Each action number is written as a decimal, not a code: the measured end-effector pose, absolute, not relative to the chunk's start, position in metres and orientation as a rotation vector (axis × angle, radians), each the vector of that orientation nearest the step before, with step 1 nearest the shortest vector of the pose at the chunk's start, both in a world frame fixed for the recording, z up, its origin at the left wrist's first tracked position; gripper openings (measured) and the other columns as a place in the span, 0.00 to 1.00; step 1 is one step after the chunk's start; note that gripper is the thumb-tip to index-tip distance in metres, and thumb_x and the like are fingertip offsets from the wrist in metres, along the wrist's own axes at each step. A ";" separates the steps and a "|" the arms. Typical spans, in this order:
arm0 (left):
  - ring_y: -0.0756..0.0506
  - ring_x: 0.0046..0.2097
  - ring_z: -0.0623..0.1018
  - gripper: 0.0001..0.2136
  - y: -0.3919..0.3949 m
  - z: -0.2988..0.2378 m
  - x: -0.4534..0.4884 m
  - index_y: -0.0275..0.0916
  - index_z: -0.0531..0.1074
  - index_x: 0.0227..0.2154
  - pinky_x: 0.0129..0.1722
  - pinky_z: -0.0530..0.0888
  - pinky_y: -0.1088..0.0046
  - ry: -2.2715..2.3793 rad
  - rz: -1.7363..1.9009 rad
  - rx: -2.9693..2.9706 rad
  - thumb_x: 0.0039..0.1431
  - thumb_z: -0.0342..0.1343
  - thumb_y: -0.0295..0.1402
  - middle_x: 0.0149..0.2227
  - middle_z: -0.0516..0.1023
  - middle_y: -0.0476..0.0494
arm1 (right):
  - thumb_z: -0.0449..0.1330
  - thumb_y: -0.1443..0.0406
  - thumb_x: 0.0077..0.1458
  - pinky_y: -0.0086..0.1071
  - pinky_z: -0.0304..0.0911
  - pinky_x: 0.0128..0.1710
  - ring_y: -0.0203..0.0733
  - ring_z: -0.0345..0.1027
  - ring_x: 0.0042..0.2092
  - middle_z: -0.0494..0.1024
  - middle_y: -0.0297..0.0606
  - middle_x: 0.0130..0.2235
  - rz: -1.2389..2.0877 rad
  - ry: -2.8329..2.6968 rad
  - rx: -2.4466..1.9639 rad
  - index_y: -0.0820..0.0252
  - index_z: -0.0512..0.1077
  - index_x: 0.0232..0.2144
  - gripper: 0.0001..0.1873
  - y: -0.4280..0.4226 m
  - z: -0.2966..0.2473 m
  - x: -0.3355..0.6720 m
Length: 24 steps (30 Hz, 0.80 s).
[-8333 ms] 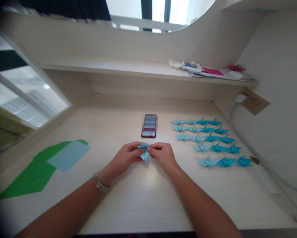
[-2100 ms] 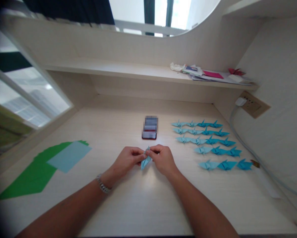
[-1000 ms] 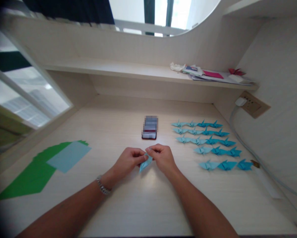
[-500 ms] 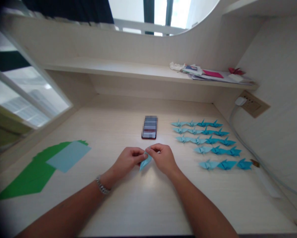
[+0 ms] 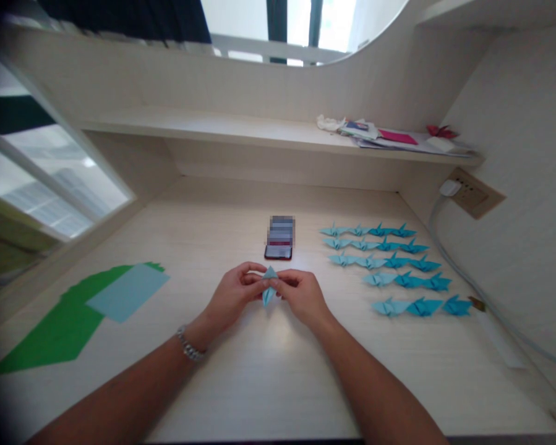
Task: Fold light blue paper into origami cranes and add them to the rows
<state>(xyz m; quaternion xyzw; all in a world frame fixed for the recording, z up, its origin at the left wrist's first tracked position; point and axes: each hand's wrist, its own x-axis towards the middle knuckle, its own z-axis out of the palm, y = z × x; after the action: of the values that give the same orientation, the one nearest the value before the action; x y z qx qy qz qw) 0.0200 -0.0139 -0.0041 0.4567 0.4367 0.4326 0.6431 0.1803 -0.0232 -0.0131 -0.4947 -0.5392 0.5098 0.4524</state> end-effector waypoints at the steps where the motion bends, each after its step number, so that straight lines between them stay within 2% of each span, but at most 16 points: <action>1: 0.48 0.28 0.76 0.20 -0.014 -0.004 0.020 0.35 0.68 0.37 0.31 0.74 0.70 0.984 0.986 1.019 0.42 0.67 0.36 0.26 0.77 0.46 | 0.65 0.57 0.44 0.29 0.61 0.25 0.35 0.66 0.25 0.78 0.37 0.26 1.236 -1.321 -1.229 0.63 0.78 0.33 0.16 -0.024 -0.012 0.180; 7: 0.49 0.26 0.75 0.21 -0.016 -0.001 0.022 0.34 0.69 0.39 0.29 0.74 0.70 0.935 0.918 0.975 0.41 0.67 0.36 0.24 0.75 0.48 | 0.64 0.59 0.44 0.30 0.63 0.27 0.38 0.69 0.27 0.79 0.38 0.27 1.080 -1.290 -1.258 0.61 0.79 0.31 0.12 -0.027 -0.007 0.178; 13: 0.48 0.26 0.76 0.22 -0.017 0.000 0.022 0.33 0.69 0.41 0.30 0.74 0.70 0.935 0.913 0.983 0.42 0.66 0.34 0.23 0.76 0.47 | 0.64 0.58 0.43 0.30 0.63 0.26 0.38 0.69 0.27 0.79 0.39 0.28 1.201 -1.240 -1.237 0.62 0.79 0.33 0.15 -0.025 -0.013 0.177; 20: 0.48 0.27 0.76 0.23 -0.018 0.000 0.023 0.31 0.69 0.44 0.30 0.73 0.70 0.922 0.851 0.997 0.43 0.66 0.31 0.25 0.76 0.44 | 0.63 0.62 0.46 0.30 0.64 0.29 0.39 0.70 0.28 0.80 0.39 0.28 1.024 -1.278 -1.266 0.62 0.79 0.32 0.10 -0.030 -0.005 0.176; 24: 0.49 0.26 0.75 0.23 -0.017 -0.002 0.023 0.30 0.69 0.45 0.30 0.73 0.71 0.903 0.837 1.026 0.44 0.65 0.30 0.24 0.77 0.44 | 0.64 0.62 0.44 0.30 0.64 0.28 0.38 0.70 0.27 0.79 0.39 0.27 1.104 -1.259 -1.240 0.63 0.78 0.31 0.11 -0.028 -0.008 0.176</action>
<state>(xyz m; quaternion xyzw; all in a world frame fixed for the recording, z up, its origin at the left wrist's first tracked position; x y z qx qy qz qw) 0.0225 -0.0171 -0.0022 0.4597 0.4047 0.3750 0.6959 0.1759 -0.0284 -0.0075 -0.5139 -0.5216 0.4573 0.5047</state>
